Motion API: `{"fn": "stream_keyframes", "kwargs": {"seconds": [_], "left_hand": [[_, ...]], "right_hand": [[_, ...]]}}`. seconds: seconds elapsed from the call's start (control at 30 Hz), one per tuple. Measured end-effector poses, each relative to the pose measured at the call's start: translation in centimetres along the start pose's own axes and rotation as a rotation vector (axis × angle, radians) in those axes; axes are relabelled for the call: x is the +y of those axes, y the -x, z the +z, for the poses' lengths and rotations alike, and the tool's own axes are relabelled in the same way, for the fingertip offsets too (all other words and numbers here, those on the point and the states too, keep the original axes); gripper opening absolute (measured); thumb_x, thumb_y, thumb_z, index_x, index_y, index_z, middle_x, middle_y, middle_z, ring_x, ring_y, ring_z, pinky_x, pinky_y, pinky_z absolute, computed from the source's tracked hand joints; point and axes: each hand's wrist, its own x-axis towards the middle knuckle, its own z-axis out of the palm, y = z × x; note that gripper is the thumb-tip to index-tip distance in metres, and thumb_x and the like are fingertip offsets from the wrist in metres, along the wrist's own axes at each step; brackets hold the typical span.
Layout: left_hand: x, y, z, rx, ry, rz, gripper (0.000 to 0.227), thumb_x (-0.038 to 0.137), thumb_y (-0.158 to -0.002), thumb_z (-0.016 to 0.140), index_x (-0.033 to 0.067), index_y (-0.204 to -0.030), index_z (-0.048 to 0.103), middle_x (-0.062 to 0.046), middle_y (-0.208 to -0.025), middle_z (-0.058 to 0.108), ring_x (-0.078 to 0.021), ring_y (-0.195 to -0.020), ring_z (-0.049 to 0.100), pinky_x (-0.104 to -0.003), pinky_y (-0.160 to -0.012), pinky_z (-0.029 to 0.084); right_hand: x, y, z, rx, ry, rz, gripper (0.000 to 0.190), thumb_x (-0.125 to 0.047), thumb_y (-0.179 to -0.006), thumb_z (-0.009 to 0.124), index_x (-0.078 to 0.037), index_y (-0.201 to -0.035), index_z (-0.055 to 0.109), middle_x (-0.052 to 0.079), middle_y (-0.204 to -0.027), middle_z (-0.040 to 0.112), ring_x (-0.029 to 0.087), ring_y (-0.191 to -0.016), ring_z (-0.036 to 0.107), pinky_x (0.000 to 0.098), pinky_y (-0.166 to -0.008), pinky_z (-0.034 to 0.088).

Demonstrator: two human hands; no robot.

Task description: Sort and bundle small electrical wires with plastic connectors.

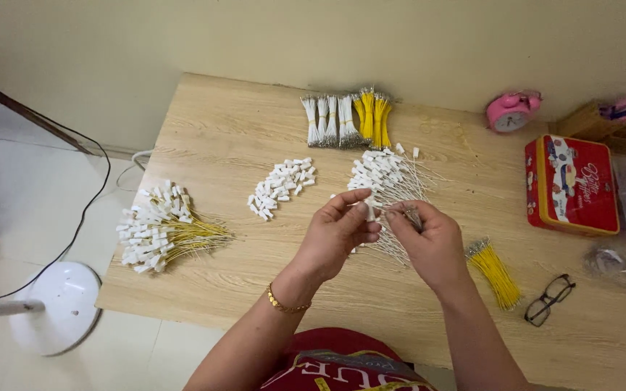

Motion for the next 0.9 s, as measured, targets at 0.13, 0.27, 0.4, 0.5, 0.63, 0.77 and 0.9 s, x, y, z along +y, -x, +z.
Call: {"fn": "stream_keyframes", "kwargs": {"seconds": [0.13, 0.27, 0.4, 0.5, 0.63, 0.77, 0.9], "left_hand": [[-0.6, -0.7, -0.6, 0.053, 0.141, -0.063, 0.031, 0.014, -0.103, 0.06, -0.0001, -0.131, 0.06, -0.016, -0.106, 0.074, -0.0239, -0.09, 0.078, -0.034, -0.078, 0.068], [-0.7, -0.9, -0.8, 0.079, 0.276, -0.128, 0.023, 0.017, -0.103, 0.063, 0.0056, -0.122, 0.063, -0.016, -0.11, 0.075, -0.0292, -0.098, 0.076, -0.042, -0.084, 0.066], [-0.8, -0.8, -1.0, 0.053, 0.326, -0.167, 0.021, 0.022, -0.101, 0.067, 0.0098, -0.117, 0.065, -0.017, -0.111, 0.076, -0.0285, -0.099, 0.077, -0.04, -0.084, 0.066], [-0.9, -0.9, -1.1, 0.065, 0.308, -0.165, 0.023, 0.022, -0.1, 0.069, 0.0088, -0.118, 0.064, -0.016, -0.106, 0.077, -0.03, -0.097, 0.077, -0.044, -0.086, 0.065], [-1.2, -1.0, -1.3, 0.067, 0.244, -0.152, 0.023, 0.021, -0.099, 0.07, 0.0096, -0.117, 0.063, -0.016, -0.104, 0.077, -0.0297, -0.096, 0.077, -0.044, -0.087, 0.065], [-1.2, -1.2, -1.8, 0.08, 0.241, -0.157, 0.022, 0.022, -0.099, 0.07, 0.0105, -0.115, 0.062, -0.016, -0.107, 0.077, -0.0295, -0.097, 0.077, -0.042, -0.086, 0.065], [-1.0, -1.2, -1.6, 0.103, 0.222, -0.155, 0.02, 0.02, -0.099, 0.07, 0.0098, -0.113, 0.061, -0.016, -0.104, 0.077, -0.0283, -0.094, 0.077, -0.04, -0.082, 0.066]], "right_hand": [[-1.7, 0.8, 0.9, 0.09, 0.137, -0.059, 0.009, -0.005, -0.091, 0.076, -0.003, -0.099, 0.077, 0.01, -0.071, 0.069, 0.011, -0.068, 0.058, 0.0279, -0.06, 0.053], [-2.8, 1.1, 1.5, 0.126, 0.274, -0.135, 0.007, -0.006, -0.09, 0.077, -0.003, -0.096, 0.077, 0.017, -0.075, 0.07, 0.02, -0.066, 0.068, 0.0334, -0.059, 0.057], [-2.1, 0.6, 1.7, 0.135, 0.323, -0.18, 0.009, -0.006, -0.087, 0.08, -0.003, -0.095, 0.076, 0.018, -0.076, 0.067, 0.022, -0.067, 0.068, 0.0339, -0.058, 0.058], [-2.1, 0.5, 1.8, 0.127, 0.376, -0.193, 0.008, -0.01, -0.088, 0.079, -0.006, -0.094, 0.077, 0.016, -0.076, 0.069, 0.024, -0.067, 0.07, 0.0336, -0.059, 0.059], [-1.5, 0.2, 1.9, 0.057, 0.343, -0.183, 0.006, -0.012, -0.091, 0.076, -0.005, -0.092, 0.076, 0.016, -0.076, 0.07, 0.027, -0.071, 0.073, 0.0389, -0.059, 0.059], [-0.6, -0.2, 1.9, -0.015, 0.252, -0.142, 0.009, -0.007, -0.096, 0.065, 0.001, -0.098, 0.069, 0.02, -0.076, 0.068, 0.027, -0.072, 0.068, 0.0438, -0.065, 0.057], [0.2, -0.5, 2.1, 0.018, 0.322, -0.208, 0.004, -0.008, -0.092, 0.07, -0.007, -0.094, 0.073, 0.014, -0.076, 0.069, 0.029, -0.072, 0.07, 0.0399, -0.063, 0.056]]}}
